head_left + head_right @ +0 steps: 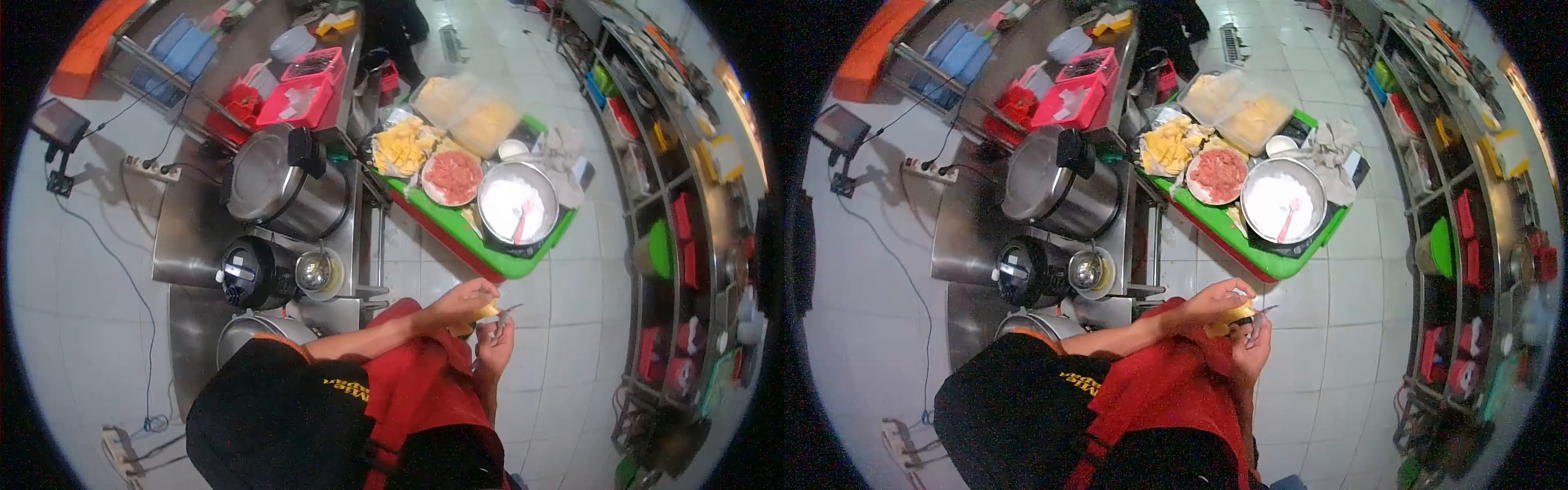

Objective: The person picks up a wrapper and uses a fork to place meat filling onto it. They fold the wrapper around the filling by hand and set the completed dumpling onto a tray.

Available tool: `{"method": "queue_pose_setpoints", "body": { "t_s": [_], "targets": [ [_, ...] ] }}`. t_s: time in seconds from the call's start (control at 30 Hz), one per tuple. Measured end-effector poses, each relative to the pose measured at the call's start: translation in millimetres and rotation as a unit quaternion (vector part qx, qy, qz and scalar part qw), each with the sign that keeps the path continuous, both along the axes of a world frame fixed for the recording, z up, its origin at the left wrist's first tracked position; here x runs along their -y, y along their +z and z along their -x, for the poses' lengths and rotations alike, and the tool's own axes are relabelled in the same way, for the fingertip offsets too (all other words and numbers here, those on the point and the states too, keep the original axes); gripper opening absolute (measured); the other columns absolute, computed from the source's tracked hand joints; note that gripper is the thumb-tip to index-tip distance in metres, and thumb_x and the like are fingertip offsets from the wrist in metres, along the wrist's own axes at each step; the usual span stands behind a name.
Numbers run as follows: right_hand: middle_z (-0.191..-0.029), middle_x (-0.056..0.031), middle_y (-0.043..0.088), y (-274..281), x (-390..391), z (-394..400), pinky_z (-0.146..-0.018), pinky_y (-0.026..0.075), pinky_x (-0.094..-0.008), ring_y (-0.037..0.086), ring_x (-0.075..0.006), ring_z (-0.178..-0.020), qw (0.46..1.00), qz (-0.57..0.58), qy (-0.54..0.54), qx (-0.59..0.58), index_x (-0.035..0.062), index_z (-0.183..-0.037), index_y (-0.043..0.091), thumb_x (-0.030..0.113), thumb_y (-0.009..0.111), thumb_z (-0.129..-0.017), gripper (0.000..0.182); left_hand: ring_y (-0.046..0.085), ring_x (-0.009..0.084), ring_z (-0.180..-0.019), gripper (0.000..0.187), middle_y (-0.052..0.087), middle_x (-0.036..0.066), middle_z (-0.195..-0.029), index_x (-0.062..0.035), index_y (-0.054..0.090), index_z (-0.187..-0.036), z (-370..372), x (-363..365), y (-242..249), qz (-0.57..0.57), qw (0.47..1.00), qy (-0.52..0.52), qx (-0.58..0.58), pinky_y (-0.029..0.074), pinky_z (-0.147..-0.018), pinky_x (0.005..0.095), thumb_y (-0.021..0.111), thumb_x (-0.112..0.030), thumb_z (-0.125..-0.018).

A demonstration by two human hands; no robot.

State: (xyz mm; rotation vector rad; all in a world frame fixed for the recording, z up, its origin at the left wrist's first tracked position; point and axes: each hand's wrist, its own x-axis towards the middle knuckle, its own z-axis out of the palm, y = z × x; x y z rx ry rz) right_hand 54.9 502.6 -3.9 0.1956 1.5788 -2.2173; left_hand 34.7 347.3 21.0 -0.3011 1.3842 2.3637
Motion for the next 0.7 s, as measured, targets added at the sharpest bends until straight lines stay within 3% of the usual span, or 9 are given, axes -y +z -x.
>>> {"method": "queue_pose_setpoints", "body": {
  "t_s": [0.03,0.07,0.13,0.2,0.4,0.5,0.6,0.63,0.7],
  "targets": [
    [-0.102,-0.0066,0.057,-3,-1,6,-0.085,0.046,-0.0261,0.056,-0.0132,-0.096,1.000,0.016,0.016,-0.009,0.0000,-0.124,0.044,0.008,0.054,-0.095,0.032,0.060,0.0124,-0.092,0.030,0.062,0.010,-0.105,-0.0046,0.047,-0.122,-1,-2,-1,0.015,1.000,0.017,-0.018,0.050,-0.077,0.0248,0.051,-0.023,-0.099],
    [-0.099,-0.0043,0.056,-5,8,18,-0.069,0.040,-0.0219,0.051,-0.0081,-0.080,0.998,0.035,0.029,-0.032,0.0014,-0.124,0.045,0.011,0.057,-0.094,0.033,0.061,0.0146,-0.095,0.034,0.062,0.011,-0.106,-0.0044,0.045,-0.126,4,4,-4,-0.059,0.998,0.027,-0.015,0.051,-0.080,0.0266,0.053,-0.023,-0.098],
    [-0.095,-0.0021,0.056,-6,6,30,-0.052,0.034,-0.0178,0.046,-0.0030,-0.064,0.996,0.057,0.051,-0.054,0.0028,-0.123,0.045,0.014,0.059,-0.094,0.034,0.061,0.0160,-0.098,0.038,0.062,0.011,-0.108,-0.0047,0.043,-0.128,3,3,-3,-0.027,0.998,0.050,-0.011,0.051,-0.082,0.0279,0.054,-0.023,-0.097],
    [-0.111,-0.0081,0.057,-7,3,40,-0.088,0.045,-0.0295,0.055,-0.0158,-0.098,0.992,0.087,0.084,-0.039,0.0000,-0.122,0.045,0.007,0.056,-0.094,0.031,0.061,0.0175,-0.100,0.042,0.062,0.011,-0.109,-0.0050,0.041,-0.131,0,6,0,0.005,0.997,0.074,-0.010,0.051,-0.084,0.0293,0.056,-0.024,-0.096],
    [-0.104,-0.0059,0.058,-17,3,61,-0.084,0.045,-0.0275,0.055,-0.0143,-0.094,0.984,0.127,0.123,-0.028,-0.0002,-0.119,0.046,0.010,0.055,-0.096,0.026,0.060,0.0191,-0.105,0.058,0.059,0.011,-0.116,-0.0070,0.035,-0.140,-5,4,13,-0.085,0.986,0.146,-0.007,0.049,-0.091,0.0318,0.064,-0.019,-0.091],
    [-0.102,-0.0047,0.058,-2,7,71,-0.081,0.045,-0.0266,0.055,-0.0130,-0.092,0.983,0.125,0.136,-0.008,0.0003,-0.116,0.049,0.013,0.056,-0.096,0.025,0.059,0.0190,-0.107,0.060,0.058,0.011,-0.118,-0.0066,0.034,-0.141,1,6,21,-0.089,0.987,0.127,-0.036,0.049,-0.092,0.0318,0.064,-0.012,-0.089],
    [-0.103,-0.0045,0.058,-10,-5,74,-0.081,0.046,-0.0264,0.055,-0.0124,-0.093,0.988,0.104,0.118,-0.004,0.0007,-0.115,0.052,0.015,0.058,-0.095,0.026,0.059,0.0174,-0.106,0.057,0.059,0.010,-0.116,-0.0050,0.036,-0.139,10,-6,28,0.000,0.989,0.146,-0.029,0.048,-0.092,0.0307,0.058,0.002,-0.087],
    [-0.105,-0.0047,0.059,-15,-7,72,-0.081,0.046,-0.0267,0.055,-0.0124,-0.094,0.985,0.111,0.130,-0.006,0.0007,-0.116,0.053,0.016,0.059,-0.094,0.027,0.059,0.0174,-0.106,0.057,0.059,0.010,-0.116,-0.0050,0.036,-0.139,12,-9,28,-0.005,0.991,0.133,-0.024,0.048,-0.092,0.0307,0.058,0.002,-0.087],
    [-0.107,-0.0052,0.059,8,-13,72,-0.083,0.046,-0.0267,0.055,-0.0123,-0.095,0.986,0.117,0.119,0.009,-0.0002,-0.118,0.053,0.014,0.061,-0.092,0.031,0.060,0.0164,-0.103,0.055,0.061,0.009,-0.112,-0.0047,0.039,-0.138,16,-13,32,0.088,0.989,0.122,-0.008,0.049,-0.090,0.0297,0.056,0.006,-0.087]
  ]
}}
